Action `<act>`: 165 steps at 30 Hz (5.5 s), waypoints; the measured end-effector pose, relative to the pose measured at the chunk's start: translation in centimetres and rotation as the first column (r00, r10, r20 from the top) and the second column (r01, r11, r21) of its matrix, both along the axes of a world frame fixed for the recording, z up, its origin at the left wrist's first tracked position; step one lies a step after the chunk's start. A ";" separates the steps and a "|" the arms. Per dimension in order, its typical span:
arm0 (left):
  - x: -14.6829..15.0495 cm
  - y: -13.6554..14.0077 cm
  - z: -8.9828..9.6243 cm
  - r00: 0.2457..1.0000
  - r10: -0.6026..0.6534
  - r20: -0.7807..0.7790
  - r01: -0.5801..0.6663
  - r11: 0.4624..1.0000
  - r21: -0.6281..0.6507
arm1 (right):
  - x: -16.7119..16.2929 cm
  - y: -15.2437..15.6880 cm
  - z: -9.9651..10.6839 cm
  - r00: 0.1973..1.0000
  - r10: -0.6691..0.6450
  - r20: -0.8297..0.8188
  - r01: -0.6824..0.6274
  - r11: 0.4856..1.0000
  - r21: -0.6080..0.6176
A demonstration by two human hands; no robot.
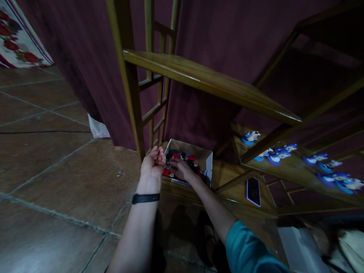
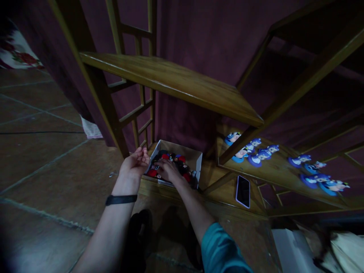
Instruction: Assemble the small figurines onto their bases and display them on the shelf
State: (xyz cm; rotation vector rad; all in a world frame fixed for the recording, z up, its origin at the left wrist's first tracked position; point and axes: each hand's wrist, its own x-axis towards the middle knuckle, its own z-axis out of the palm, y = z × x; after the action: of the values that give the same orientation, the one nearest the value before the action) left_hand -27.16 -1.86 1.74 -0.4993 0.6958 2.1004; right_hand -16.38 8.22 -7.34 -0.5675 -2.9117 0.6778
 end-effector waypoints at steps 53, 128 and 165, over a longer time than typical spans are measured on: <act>-0.6 0.3 -0.7 0.995 -0.089 -0.039 0.089 0.996 0.004 | 2.5 -5.2 -0.6 0.991 -0.084 0.109 0.059 0.976 0.210; 4.2 2.6 -1.0 0.742 -0.390 -0.545 0.304 0.921 -0.244 | 10.5 2.1 0.5 0.762 -0.648 -0.003 0.570 0.673 -0.471; 11.7 5.1 -3.6 0.326 -0.340 -0.882 0.107 0.940 -0.323 | 9.8 -2.0 5.7 0.436 -0.862 -0.260 -0.014 0.282 -0.959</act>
State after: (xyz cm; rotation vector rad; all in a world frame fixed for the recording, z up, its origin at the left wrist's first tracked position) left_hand -15.42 3.26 -1.86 0.8218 1.5476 1.8840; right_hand -6.61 6.20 -1.64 -0.8915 -1.1364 1.7638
